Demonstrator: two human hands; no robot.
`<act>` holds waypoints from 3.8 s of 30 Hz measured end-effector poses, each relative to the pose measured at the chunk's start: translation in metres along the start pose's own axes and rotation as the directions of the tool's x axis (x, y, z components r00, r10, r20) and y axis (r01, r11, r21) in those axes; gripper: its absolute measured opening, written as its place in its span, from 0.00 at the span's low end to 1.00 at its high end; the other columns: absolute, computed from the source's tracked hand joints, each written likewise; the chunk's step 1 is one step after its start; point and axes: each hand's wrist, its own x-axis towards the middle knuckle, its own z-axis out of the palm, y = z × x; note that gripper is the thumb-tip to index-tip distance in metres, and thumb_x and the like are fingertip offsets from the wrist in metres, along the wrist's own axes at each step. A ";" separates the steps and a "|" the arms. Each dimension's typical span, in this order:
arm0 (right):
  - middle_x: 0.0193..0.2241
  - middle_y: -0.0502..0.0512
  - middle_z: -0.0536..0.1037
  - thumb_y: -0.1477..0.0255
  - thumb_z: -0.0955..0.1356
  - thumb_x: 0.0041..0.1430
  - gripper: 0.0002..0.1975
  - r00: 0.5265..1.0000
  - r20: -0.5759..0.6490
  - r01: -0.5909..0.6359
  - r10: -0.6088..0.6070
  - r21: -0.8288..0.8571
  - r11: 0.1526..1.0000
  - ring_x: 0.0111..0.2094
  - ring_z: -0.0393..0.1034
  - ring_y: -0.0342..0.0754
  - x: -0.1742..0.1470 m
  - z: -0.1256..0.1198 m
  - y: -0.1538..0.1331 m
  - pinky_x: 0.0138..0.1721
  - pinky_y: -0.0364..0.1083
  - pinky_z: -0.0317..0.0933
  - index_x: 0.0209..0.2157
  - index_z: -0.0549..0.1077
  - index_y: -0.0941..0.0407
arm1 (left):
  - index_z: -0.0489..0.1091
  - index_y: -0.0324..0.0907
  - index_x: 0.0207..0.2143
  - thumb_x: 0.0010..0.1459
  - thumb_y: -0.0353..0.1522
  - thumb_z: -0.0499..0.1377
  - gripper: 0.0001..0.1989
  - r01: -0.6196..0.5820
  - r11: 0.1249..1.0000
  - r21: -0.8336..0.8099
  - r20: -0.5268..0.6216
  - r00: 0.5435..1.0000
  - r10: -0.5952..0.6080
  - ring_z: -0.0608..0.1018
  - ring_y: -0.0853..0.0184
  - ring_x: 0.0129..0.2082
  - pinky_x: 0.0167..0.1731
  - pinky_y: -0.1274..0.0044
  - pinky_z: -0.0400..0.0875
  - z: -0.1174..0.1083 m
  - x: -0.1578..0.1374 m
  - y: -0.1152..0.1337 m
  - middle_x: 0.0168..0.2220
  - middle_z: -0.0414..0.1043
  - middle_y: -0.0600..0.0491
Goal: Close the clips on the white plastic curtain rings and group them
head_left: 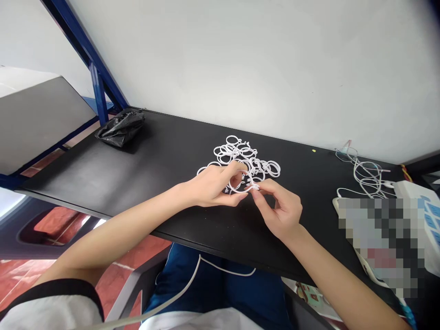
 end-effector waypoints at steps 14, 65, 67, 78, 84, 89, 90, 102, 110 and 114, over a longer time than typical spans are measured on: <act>0.31 0.53 0.79 0.82 0.68 0.59 0.10 0.999 0.027 0.043 -0.044 0.022 0.999 0.27 0.73 0.42 0.000 -0.001 -0.002 0.29 0.43 0.69 0.41 0.75 0.56 | 0.59 0.41 0.45 0.60 0.44 0.54 0.18 -0.057 0.997 0.052 -0.076 0.995 0.061 0.69 0.73 0.23 0.24 0.83 0.63 0.002 -0.002 0.000 0.25 0.65 0.60; 0.26 0.52 0.76 0.83 0.67 0.59 0.09 0.994 0.064 0.086 -0.085 -0.005 0.996 0.26 0.70 0.44 0.000 -0.003 -0.001 0.28 0.43 0.65 0.38 0.74 0.57 | 0.61 0.41 0.43 0.60 0.45 0.52 0.17 -0.059 0.984 0.166 -0.089 0.993 0.075 0.67 0.75 0.18 0.22 0.84 0.60 0.002 -0.002 0.000 0.20 0.63 0.62; 0.26 0.52 0.76 0.83 0.67 0.60 0.08 0.995 0.063 0.081 -0.081 -0.005 0.997 0.27 0.71 0.44 0.000 -0.003 -0.002 0.28 0.43 0.65 0.38 0.75 0.57 | 0.61 0.41 0.44 0.60 0.44 0.52 0.17 -0.062 0.984 0.166 -0.086 0.993 0.077 0.67 0.75 0.18 0.21 0.84 0.59 0.002 -0.002 0.000 0.20 0.63 0.62; 0.25 0.52 0.77 0.80 0.66 0.62 0.07 0.995 0.069 0.074 -0.072 -0.026 0.997 0.26 0.71 0.44 0.000 -0.003 -0.003 0.28 0.43 0.67 0.37 0.74 0.55 | 0.60 0.41 0.43 0.60 0.43 0.54 0.16 -0.067 0.989 0.132 -0.100 0.992 0.080 0.68 0.75 0.18 0.21 0.84 0.58 0.003 -0.002 0.000 0.20 0.63 0.63; 0.25 0.52 0.77 0.82 0.66 0.61 0.07 0.994 0.080 0.082 -0.079 -0.033 0.996 0.26 0.71 0.43 0.001 -0.003 -0.003 0.28 0.43 0.66 0.36 0.73 0.56 | 0.61 0.41 0.43 0.60 0.45 0.52 0.17 -0.039 0.991 0.124 -0.069 0.996 0.048 0.70 0.74 0.19 0.22 0.82 0.60 0.003 -0.002 -0.001 0.20 0.65 0.62; 0.24 0.51 0.76 0.80 0.67 0.61 0.06 0.995 0.067 0.074 -0.071 -0.028 0.997 0.25 0.70 0.42 0.001 -0.003 -0.003 0.27 0.43 0.66 0.35 0.73 0.55 | 0.61 0.41 0.43 0.60 0.46 0.52 0.19 -0.056 0.992 0.114 -0.076 0.995 0.065 0.70 0.74 0.19 0.22 0.82 0.61 0.003 -0.002 -0.002 0.20 0.65 0.62; 0.24 0.50 0.76 0.80 0.67 0.61 0.06 0.996 0.065 0.071 -0.069 -0.026 0.997 0.25 0.70 0.43 0.000 -0.003 -0.002 0.26 0.43 0.66 0.35 0.73 0.55 | 0.61 0.41 0.43 0.60 0.47 0.52 0.19 -0.055 0.992 0.110 -0.070 0.996 0.063 0.70 0.74 0.18 0.22 0.82 0.61 0.003 -0.002 -0.002 0.20 0.65 0.61; 0.24 0.51 0.78 0.80 0.67 0.60 0.06 0.997 0.048 0.058 -0.058 -0.015 0.998 0.24 0.72 0.44 0.003 -0.002 -0.006 0.26 0.44 0.67 0.34 0.74 0.55 | 0.64 0.40 0.46 0.61 0.47 0.51 0.21 -0.088 0.982 0.166 -0.057 0.993 0.099 0.72 0.73 0.20 0.22 0.82 0.63 -0.001 -0.001 -0.001 0.23 0.70 0.59; 0.28 0.52 0.81 0.77 0.68 0.61 0.06 0.991 -0.029 -0.134 0.132 -0.095 0.986 0.28 0.77 0.45 0.002 0.001 0.001 0.28 0.42 0.73 0.38 0.77 0.55 | 0.67 0.39 0.48 0.63 0.43 0.55 0.19 0.012 0.855 0.519 -0.064 0.998 0.025 0.77 0.66 0.38 0.28 0.80 0.67 -0.026 0.004 -0.020 0.42 0.76 0.48; 0.27 0.51 0.81 0.77 0.67 0.61 0.06 0.991 -0.032 -0.131 0.128 -0.095 0.987 0.27 0.77 0.45 0.002 0.002 0.001 0.28 0.43 0.74 0.37 0.77 0.55 | 0.68 0.40 0.49 0.62 0.45 0.56 0.20 0.156 0.802 0.576 -0.066 0.987 -0.144 0.75 0.63 0.44 0.29 0.79 0.67 -0.047 0.003 -0.034 0.45 0.73 0.47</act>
